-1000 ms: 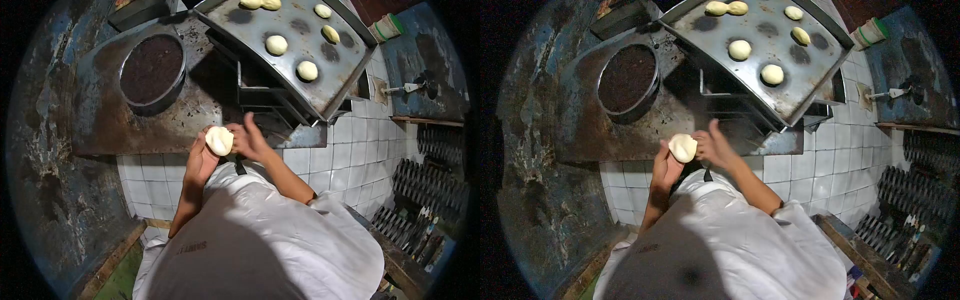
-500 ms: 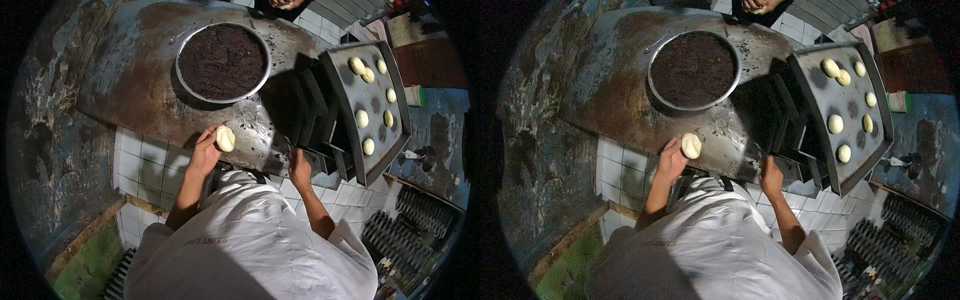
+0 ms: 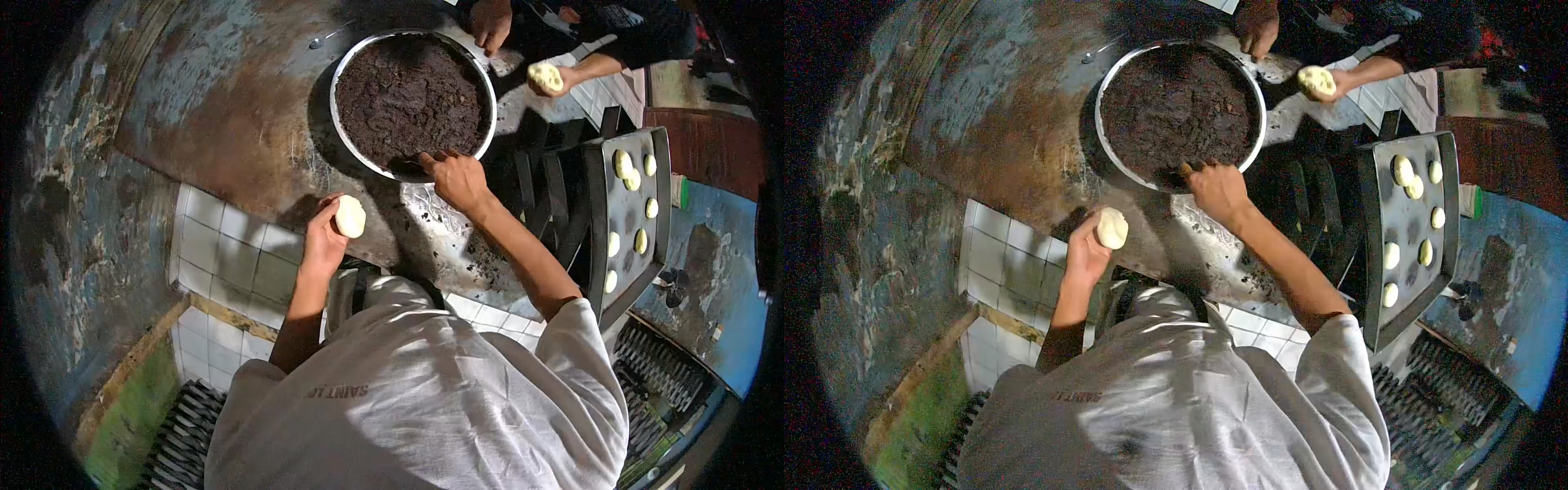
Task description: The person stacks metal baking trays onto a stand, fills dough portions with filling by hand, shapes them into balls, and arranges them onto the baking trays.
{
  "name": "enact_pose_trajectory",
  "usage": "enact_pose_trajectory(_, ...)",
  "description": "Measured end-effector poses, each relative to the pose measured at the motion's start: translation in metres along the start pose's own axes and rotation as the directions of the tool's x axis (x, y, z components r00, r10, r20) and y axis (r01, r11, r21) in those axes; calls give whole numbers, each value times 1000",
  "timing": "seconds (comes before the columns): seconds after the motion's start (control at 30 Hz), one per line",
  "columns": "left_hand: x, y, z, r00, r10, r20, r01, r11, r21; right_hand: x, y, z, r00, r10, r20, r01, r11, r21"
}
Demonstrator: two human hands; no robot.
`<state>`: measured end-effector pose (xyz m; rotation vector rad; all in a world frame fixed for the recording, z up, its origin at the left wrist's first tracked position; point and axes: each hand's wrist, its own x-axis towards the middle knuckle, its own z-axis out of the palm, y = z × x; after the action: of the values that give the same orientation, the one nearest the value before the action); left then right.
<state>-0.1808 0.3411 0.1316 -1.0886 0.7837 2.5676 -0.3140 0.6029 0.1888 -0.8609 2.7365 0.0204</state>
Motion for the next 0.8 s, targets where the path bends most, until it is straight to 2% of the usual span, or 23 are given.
enact_pose_trajectory(0.03, 3, 0, -6, 1000, -12, 16, 12, 1000, -16, 3, 1, -11, 989, 47, 143, -51, 998, 30)
enact_pose_trajectory(0.07, 5, -1, -10, 999, -24, 33, 25, 999, -29, 4, 2, -11, 988, 44, 147, -48, 998, 27)
enact_pose_trajectory(0.17, 3, -5, -6, 999, 12, 43, -10, 999, -34, 5, 15, -6, 994, 41, 104, -52, 994, 101)
enact_pose_trajectory(0.23, 4, -8, 0, 998, 19, 55, -15, 998, -55, 3, 27, 11, 1000, 14, 0, -13, 973, 229)
enact_pose_trajectory(0.27, 3, -10, 2, 998, 26, 62, -21, 997, -76, -1, 34, 12, 1000, 12, -7, -10, 974, 227)
enact_pose_trajectory(0.3, 1, -11, 9, 997, 33, 65, -29, 997, -74, -5, 37, 8, 1000, -5, 3, 3, 823, 569)
enact_pose_trajectory(0.33, 0, -13, 16, 997, 41, 66, -35, 995, -93, -11, 40, 4, 1000, -29, 5, 12, 556, 831)
enact_pose_trajectory(0.37, -2, -17, 25, 996, 51, 69, -43, 993, -111, -21, 41, 1, 1000, -31, -7, 23, 554, 832)
enact_pose_trajectory(0.4, -5, -21, 35, 989, 65, 130, -49, 991, -121, -39, 36, -8, 993, -20, 113, -100, 333, 938)
enact_pose_trajectory(0.43, -5, -30, 42, 989, 75, 124, -60, 991, -123, -58, 30, -17, 973, -41, 229, -225, 90, 970)
enact_pose_trajectory(0.47, -11, -37, 54, 985, 54, 161, -37, 994, -105, -78, 26, -26, 966, -72, 249, -250, -2, 968)
enact_pose_trajectory(0.5, -20, -44, 71, 980, 29, 199, -12, 996, -85, -95, 21, -22, 970, -29, 243, -243, -5, 970)
enact_pose_trajectory(0.57, -48, -62, 111, 977, -24, 213, 46, 994, -99, -126, 8, -8, 982, 69, 178, -168, -133, 977)
enact_pose_trajectory(0.6, -46, -82, 115, 963, -43, 267, 80, 988, -129, -140, 3, 3, 985, 125, 122, -107, -121, 987)
enact_pose_trajectory(0.63, -44, -100, 118, 945, -66, 320, 121, 980, -155, -152, 1, 27, 981, 173, 89, -55, -195, 979)
enact_pose_trajectory(0.7, -51, -129, 131, 939, -128, 319, 185, 970, -155, -181, -3, 70, 931, 366, -15, 66, -128, 990)
enact_pose_trajectory(0.77, -55, -156, 132, 916, -201, 348, 255, 960, -117, -224, -6, 101, 894, 445, 44, 47, -192, 980)
enact_pose_trajectory(0.8, -66, -173, 136, 925, -216, 312, 255, 963, -90, -252, -7, 109, 881, 460, 108, -5, -219, 976)
